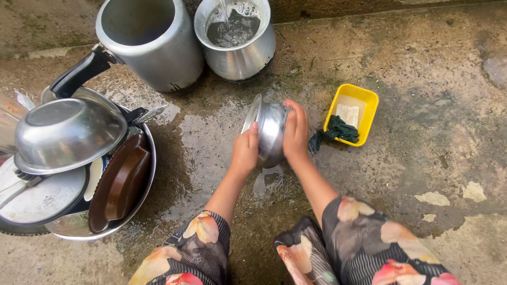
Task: The person washes a metal pot and several dishes by hand using a scrubber and soapy water on the floor, then rinses them under a stream of water.
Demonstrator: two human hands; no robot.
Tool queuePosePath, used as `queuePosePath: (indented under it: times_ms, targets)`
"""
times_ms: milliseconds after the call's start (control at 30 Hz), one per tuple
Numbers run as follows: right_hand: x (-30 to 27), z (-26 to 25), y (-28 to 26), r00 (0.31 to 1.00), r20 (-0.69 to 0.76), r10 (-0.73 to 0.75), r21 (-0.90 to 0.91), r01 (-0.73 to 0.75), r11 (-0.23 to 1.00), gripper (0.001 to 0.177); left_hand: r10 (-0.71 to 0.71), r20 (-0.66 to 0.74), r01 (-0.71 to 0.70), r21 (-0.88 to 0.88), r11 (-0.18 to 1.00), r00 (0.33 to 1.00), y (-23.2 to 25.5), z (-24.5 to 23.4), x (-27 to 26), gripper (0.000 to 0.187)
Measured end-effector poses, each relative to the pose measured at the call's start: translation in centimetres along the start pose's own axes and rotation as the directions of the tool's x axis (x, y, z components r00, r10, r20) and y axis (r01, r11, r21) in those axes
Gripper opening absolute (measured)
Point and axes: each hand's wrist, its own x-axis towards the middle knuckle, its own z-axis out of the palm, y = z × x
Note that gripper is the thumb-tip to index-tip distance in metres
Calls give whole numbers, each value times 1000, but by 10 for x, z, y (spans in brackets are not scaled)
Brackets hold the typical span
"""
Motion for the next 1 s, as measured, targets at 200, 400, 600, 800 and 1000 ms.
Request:
queuePosePath:
  times_ms: [200, 400, 600, 800, 1000]
  targets:
    - [-82, -10, -27, 875, 167, -454, -370, 482, 794, 47, -68, -63, 61, -110, 992, 996, -1, 2, 18, 74]
    - [-1, -23, -10, 982, 80, 171, -39, -168, 985, 38, -125, 384, 282, -385, 879, 915, -2, -7, -30, 62]
    - [-39, -28, -53, 803, 293, -519, -175, 579, 797, 52, -393, 320, 481, -761, 435, 862, 27, 4, 11, 57]
    - [-50, -9, -58, 792, 340, -508, -428, 611, 666, 66, -74, 17, 75, -153, 985, 997, 26, 16, 8, 65]
    - [-30, 3, -73, 837, 354, -418, -401, 540, 740, 59, -90, 14, 91, -78, 993, 996, 25, -5, 3, 71]
